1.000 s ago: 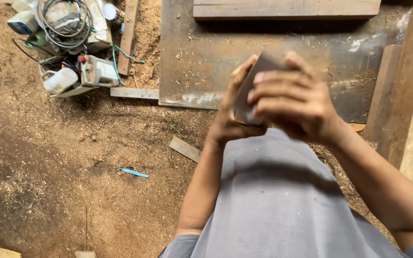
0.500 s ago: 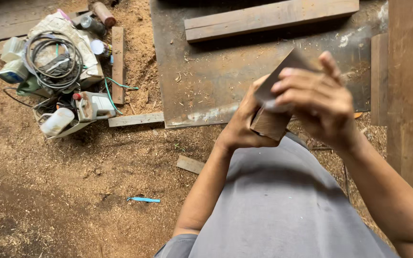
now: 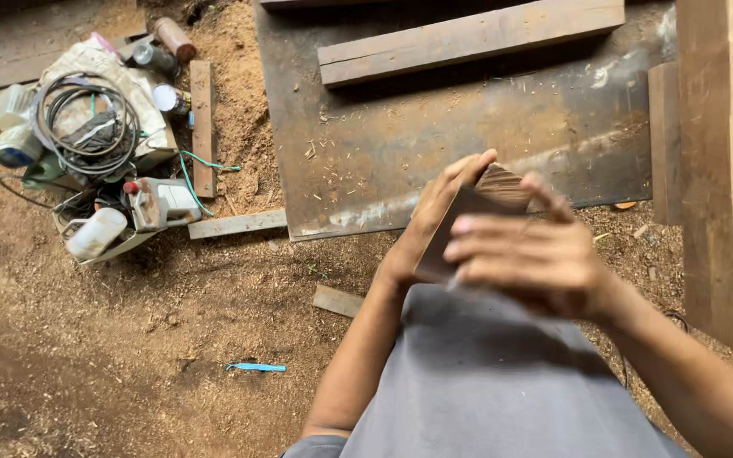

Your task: The person sands the surfaces and edges of a wooden block and a longer wooden plank by hand using a piece of sandpaper.

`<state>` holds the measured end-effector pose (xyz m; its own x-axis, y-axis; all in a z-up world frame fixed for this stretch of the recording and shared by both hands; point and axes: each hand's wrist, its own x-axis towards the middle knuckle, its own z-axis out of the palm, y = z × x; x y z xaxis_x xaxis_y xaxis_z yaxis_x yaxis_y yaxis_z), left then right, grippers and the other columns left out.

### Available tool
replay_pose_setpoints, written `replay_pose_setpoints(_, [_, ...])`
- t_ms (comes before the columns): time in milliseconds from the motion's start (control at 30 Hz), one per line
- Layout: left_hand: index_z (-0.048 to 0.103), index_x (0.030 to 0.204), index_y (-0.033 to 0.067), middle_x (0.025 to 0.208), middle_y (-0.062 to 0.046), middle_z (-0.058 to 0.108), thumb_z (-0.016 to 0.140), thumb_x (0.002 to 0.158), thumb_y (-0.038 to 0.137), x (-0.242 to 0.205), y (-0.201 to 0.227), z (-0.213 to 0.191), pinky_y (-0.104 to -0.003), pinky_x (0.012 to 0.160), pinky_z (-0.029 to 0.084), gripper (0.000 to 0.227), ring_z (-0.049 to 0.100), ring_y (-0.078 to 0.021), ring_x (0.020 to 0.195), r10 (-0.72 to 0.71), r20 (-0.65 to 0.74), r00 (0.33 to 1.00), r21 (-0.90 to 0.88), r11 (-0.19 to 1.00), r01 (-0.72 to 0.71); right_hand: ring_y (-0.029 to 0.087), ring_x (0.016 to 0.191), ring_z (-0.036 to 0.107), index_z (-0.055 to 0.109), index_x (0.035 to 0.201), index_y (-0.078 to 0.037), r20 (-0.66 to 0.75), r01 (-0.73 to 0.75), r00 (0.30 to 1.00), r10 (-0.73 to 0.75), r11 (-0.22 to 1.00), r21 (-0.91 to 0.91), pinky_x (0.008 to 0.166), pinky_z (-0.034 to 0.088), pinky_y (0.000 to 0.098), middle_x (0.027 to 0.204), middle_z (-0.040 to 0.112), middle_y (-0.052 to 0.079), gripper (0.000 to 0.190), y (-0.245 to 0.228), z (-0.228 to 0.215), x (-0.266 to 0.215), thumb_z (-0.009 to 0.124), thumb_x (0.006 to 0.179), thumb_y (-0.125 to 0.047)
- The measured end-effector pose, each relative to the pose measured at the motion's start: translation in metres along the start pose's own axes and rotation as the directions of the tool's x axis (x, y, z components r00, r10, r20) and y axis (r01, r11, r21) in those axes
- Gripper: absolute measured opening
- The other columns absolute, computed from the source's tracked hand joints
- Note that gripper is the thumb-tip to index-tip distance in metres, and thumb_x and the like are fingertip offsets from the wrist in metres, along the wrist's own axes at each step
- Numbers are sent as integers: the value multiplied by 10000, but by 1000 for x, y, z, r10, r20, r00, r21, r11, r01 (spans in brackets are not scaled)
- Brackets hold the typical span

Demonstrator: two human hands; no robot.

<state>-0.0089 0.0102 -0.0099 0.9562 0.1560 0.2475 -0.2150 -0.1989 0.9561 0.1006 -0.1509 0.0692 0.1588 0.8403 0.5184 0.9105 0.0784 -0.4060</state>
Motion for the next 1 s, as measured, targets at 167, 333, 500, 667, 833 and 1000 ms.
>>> replay_pose_setpoints(167, [348,1652,158,1612,-87,394,748,909,459,-3,-9,-3,-400,1292,362,895,420,-268,1512,1,46,999,-193,981,8,202,1211,694,759,979,-203,-54,-76,995,81,992,103,1280,185,488,1174,764,-1,59,2,-5,-4,712,976,-239])
replay_pose_setpoints(333, [345,1624,125,1632,-113,386,811,876,452,-3,-5,0,-420,1309,375,941,419,-280,1531,7,45,999,-209,978,3,200,1217,697,772,1003,-238,-97,-30,995,37,997,72,1290,199,486,1177,776,5,136,6,1,-11,669,1065,-173])
replay_pose_setpoints(500, [353,1638,140,1599,-95,412,822,872,386,1,-2,-2,-406,1281,387,932,452,-263,1480,-3,30,1000,-241,971,10,163,1210,676,764,1031,-250,-55,29,998,-22,990,141,1260,197,499,1158,767,-44,129,-13,1,-18,654,974,-213])
replay_pose_setpoints(667, [319,1629,152,1642,-96,377,924,711,342,-2,-5,-2,-406,1281,361,1116,416,-266,1533,92,33,995,-131,988,-87,179,1227,683,781,1033,-244,-137,-40,990,42,999,14,1265,227,479,1189,770,-7,116,7,1,-25,721,1017,-146])
replay_pose_setpoints(833, [339,1636,126,1614,-99,389,916,753,307,1,-2,-3,-407,1296,367,1070,435,-271,1496,33,24,999,-203,979,-27,120,1207,682,777,1005,-286,-66,116,992,-108,985,130,1262,175,483,1153,775,-81,146,-17,6,-30,727,940,-165])
replay_pose_setpoints(1000, [332,1618,132,1637,-87,381,908,760,280,-2,-7,1,-387,1275,368,1045,416,-259,1494,88,3,996,-105,991,-87,176,1224,683,772,1034,-239,-127,1,992,-1,1000,2,1277,251,467,1186,774,-2,78,14,2,-30,820,979,-212])
